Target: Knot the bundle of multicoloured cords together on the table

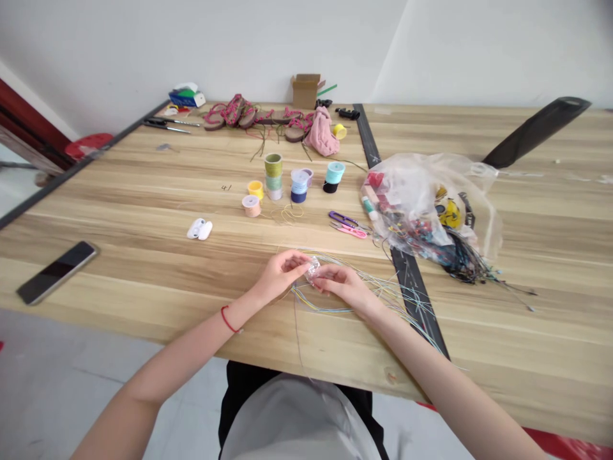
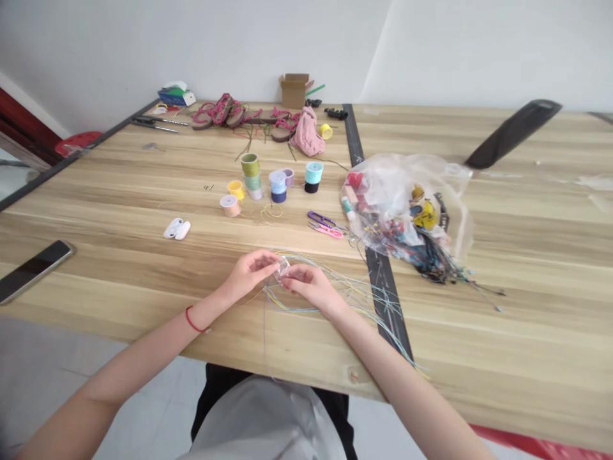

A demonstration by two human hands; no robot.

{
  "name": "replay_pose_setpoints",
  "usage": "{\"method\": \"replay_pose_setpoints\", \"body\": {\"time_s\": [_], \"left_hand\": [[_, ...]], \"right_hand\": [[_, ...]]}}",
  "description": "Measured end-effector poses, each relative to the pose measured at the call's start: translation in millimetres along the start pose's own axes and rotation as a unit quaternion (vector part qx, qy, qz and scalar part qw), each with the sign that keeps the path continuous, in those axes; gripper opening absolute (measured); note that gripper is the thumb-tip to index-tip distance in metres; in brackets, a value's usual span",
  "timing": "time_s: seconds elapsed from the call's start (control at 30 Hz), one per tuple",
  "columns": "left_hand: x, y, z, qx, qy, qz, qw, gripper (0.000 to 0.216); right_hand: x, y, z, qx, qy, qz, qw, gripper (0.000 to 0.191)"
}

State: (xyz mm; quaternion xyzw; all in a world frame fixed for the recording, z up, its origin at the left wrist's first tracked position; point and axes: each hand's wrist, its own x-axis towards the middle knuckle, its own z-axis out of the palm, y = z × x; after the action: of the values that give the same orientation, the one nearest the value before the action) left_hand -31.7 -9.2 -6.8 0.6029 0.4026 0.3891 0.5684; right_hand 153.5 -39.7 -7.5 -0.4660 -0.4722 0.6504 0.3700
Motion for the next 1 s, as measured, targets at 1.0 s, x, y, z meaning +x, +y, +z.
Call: {"method": "replay_pose_setpoints", "body": {"time_s": [1.0], "left_hand": [[0.5,-1.2,-2.6,0.022,-0.027,-0.012,0.999,0.028]], "right_hand": [[-3.5,0.1,-0.5,-0.093,-0.028,-0.037,0.995,0.04]]}}
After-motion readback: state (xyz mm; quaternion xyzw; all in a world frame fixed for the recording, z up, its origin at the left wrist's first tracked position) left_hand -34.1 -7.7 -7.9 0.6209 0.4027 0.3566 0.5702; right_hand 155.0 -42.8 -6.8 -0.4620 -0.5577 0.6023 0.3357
